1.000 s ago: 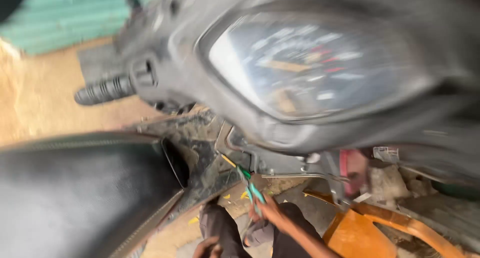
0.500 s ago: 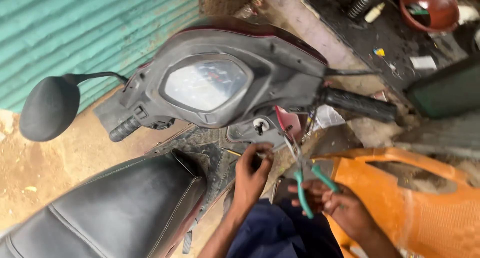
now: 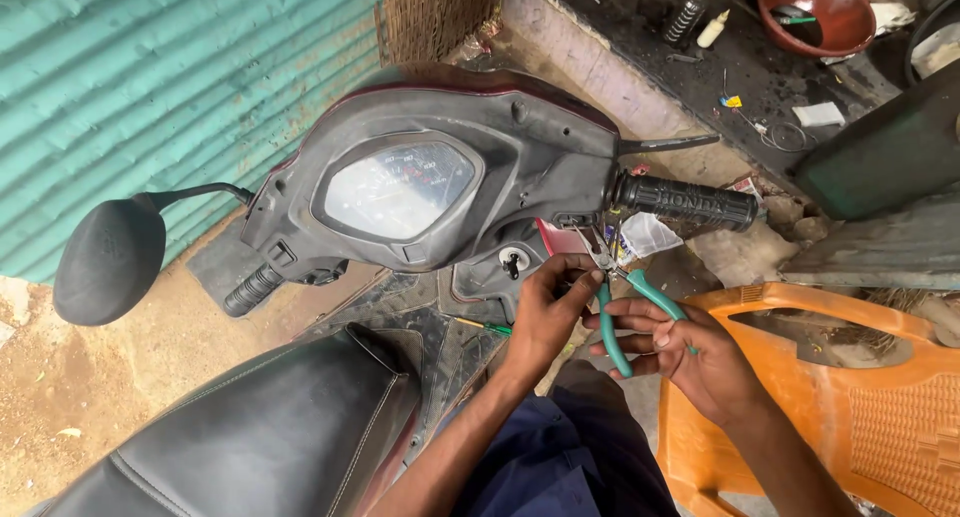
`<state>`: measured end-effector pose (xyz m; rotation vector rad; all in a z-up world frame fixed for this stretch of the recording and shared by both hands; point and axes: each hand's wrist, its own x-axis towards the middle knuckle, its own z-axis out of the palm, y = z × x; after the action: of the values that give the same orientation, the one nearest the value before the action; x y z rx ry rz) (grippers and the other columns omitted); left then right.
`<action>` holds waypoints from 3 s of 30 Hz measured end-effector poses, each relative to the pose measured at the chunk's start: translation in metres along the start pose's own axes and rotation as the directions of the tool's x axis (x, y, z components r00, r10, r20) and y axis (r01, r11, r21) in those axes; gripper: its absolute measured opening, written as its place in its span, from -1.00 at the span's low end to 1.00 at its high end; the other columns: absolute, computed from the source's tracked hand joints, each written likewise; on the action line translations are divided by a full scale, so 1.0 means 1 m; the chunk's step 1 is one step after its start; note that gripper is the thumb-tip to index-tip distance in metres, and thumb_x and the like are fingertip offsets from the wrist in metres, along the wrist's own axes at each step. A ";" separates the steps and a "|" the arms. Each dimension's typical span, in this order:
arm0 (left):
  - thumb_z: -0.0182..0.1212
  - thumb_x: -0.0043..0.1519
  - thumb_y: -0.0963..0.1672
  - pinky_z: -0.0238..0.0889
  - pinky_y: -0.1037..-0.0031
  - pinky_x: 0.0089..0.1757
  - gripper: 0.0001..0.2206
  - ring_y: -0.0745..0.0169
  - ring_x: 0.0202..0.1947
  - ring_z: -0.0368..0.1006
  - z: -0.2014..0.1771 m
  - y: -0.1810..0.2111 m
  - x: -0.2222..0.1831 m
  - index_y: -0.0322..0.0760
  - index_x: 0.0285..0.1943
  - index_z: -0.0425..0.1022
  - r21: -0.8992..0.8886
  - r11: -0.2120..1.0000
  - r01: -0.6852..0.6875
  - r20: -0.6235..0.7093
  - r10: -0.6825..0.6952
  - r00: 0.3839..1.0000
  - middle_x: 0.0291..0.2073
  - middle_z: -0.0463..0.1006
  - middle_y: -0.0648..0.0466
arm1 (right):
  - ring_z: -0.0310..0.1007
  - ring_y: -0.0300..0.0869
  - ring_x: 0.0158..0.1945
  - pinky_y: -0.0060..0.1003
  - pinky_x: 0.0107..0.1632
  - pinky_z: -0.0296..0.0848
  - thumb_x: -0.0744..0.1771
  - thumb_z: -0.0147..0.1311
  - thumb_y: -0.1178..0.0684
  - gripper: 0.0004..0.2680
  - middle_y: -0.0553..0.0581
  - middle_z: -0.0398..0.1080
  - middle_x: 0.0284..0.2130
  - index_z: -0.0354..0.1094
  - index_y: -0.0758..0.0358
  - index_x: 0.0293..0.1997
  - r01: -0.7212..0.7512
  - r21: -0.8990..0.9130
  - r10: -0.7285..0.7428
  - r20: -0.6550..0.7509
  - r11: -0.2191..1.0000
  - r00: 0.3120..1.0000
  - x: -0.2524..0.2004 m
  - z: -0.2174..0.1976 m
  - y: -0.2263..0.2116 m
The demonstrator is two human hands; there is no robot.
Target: Repairing or replacing the ignition switch and wiring on a scooter.
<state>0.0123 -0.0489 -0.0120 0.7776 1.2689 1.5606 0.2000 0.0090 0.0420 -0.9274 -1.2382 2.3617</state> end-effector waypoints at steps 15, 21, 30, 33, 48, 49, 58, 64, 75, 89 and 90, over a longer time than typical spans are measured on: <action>0.25 0.27 -0.11 0.21 0.63 -0.45 -0.73 0.46 -0.47 0.42 0.004 0.002 0.003 -0.45 0.01 0.54 -0.199 0.959 0.202 0.011 -0.204 0.979 -0.35 0.56 0.13 | 0.59 0.03 -0.10 -0.05 -0.21 0.60 0.23 -0.16 0.08 -0.55 0.45 0.50 0.05 0.29 0.48 0.23 -0.096 -0.101 0.082 -0.141 0.990 0.987 -0.001 0.006 -0.010; 0.23 0.29 -0.10 0.17 0.63 -0.48 -0.76 0.47 -0.49 0.42 0.007 0.005 0.003 -0.40 0.00 0.53 -0.234 0.939 0.254 0.045 -0.251 0.967 -0.39 0.54 0.12 | 0.59 0.04 -0.12 -0.09 -0.24 0.60 0.24 -0.17 0.07 -0.56 0.45 0.49 0.06 0.27 0.45 0.23 -0.167 -0.076 0.154 -0.150 0.983 0.977 0.001 -0.004 -0.021; 0.21 0.29 -0.11 0.13 0.62 -0.49 -0.79 0.47 -0.52 0.40 0.008 0.004 0.007 -0.37 -0.02 0.54 -0.352 0.897 0.265 0.068 -0.258 0.964 -0.38 0.54 0.17 | 0.61 0.07 -0.16 -0.10 -0.34 0.63 0.24 -0.18 0.07 -0.58 0.49 0.52 0.02 0.28 0.48 0.19 -0.215 -0.162 0.186 -0.174 0.963 0.967 0.003 0.003 -0.042; 0.19 0.28 -0.11 0.13 0.60 -0.48 -0.81 0.40 -0.54 0.45 0.007 0.006 0.008 -0.33 -0.06 0.53 -0.384 0.866 0.320 0.107 -0.303 0.947 -0.42 0.54 0.14 | 0.61 0.04 -0.18 -0.12 -0.36 0.62 0.25 -0.18 0.04 -0.58 0.45 0.52 0.03 0.29 0.44 0.20 -0.254 -0.169 0.222 -0.188 0.952 0.957 0.005 0.008 -0.049; 0.19 0.30 -0.10 0.15 0.58 -0.45 -0.82 0.43 -0.52 0.42 0.007 -0.002 0.015 -0.33 -0.09 0.53 -0.387 0.847 0.365 0.130 -0.342 0.931 -0.36 0.53 0.15 | 0.43 -0.16 -0.38 -0.24 -0.50 0.46 0.27 -0.20 0.03 -0.65 0.37 0.53 -0.15 0.31 0.40 0.10 -0.267 -0.148 0.227 -0.238 0.952 0.944 0.010 -0.007 -0.047; 0.19 0.29 -0.11 0.14 0.57 -0.47 -0.82 0.43 -0.53 0.41 0.007 -0.005 0.016 -0.33 -0.08 0.53 -0.377 0.858 0.350 0.111 -0.333 0.936 -0.36 0.53 0.13 | 0.42 -0.16 -0.40 -0.25 -0.51 0.44 0.27 -0.21 0.04 -0.66 0.37 0.53 -0.17 0.33 0.39 0.08 -0.261 -0.148 0.218 -0.255 0.954 0.942 0.008 -0.007 -0.046; 0.16 0.27 -0.10 0.13 0.56 -0.52 -0.79 0.39 -0.63 0.33 0.001 -0.004 0.028 -0.38 -0.10 0.56 -0.452 0.844 0.291 -0.112 -0.377 0.919 -0.36 0.62 0.07 | 0.39 -0.19 -0.43 -0.24 -0.47 0.45 0.28 -0.16 0.11 -0.65 0.39 0.50 -0.15 0.33 0.44 0.14 -0.208 -0.088 0.182 -0.241 0.974 0.953 -0.003 -0.021 -0.029; 0.18 0.25 -0.11 0.13 0.55 -0.48 -0.82 0.40 -0.60 0.31 0.000 -0.008 0.029 -0.35 -0.13 0.57 -0.460 0.837 0.297 -0.139 -0.398 0.907 -0.37 0.62 0.09 | 0.60 0.05 -0.22 -0.07 -0.28 0.62 0.24 -0.17 0.12 -0.59 0.51 0.50 0.02 0.27 0.48 0.20 -0.195 -0.132 0.173 -0.163 0.972 0.971 -0.006 -0.013 -0.025; 0.16 0.24 -0.14 0.18 0.55 -0.47 -0.83 0.41 -0.58 0.35 -0.002 -0.013 0.029 -0.36 -0.15 0.57 -0.494 0.812 0.311 -0.036 -0.377 0.925 -0.37 0.61 0.07 | 0.53 0.26 0.10 0.19 0.03 0.54 0.24 -0.18 0.11 -0.58 0.56 0.44 0.13 0.24 0.52 0.21 -0.243 0.001 0.241 -0.119 0.970 0.963 0.004 0.007 -0.040; 0.15 0.27 -0.10 0.14 0.58 -0.49 -0.84 0.42 -0.56 0.38 -0.002 -0.014 0.033 -0.29 -0.17 0.57 -0.495 0.796 0.348 0.043 -0.378 0.925 -0.38 0.60 0.10 | 0.57 0.27 0.06 0.19 0.04 0.54 0.24 -0.18 0.12 -0.63 0.60 0.43 0.11 0.25 0.53 0.14 -0.238 0.002 0.236 -0.138 0.971 0.962 0.000 0.006 -0.035; 0.15 0.27 -0.10 0.14 0.58 -0.49 -0.84 0.42 -0.56 0.38 -0.003 -0.014 0.034 -0.29 -0.17 0.57 -0.495 0.796 0.350 0.044 -0.379 0.924 -0.38 0.60 0.10 | 0.57 0.27 0.06 0.19 0.04 0.54 0.24 -0.18 0.12 -0.63 0.60 0.43 0.11 0.25 0.53 0.14 -0.238 0.004 0.237 -0.138 0.971 0.962 0.000 0.007 -0.035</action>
<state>0.0018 -0.0181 -0.0295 0.1423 0.9198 1.4948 0.1941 0.0249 0.0737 -1.2855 -1.1460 2.4196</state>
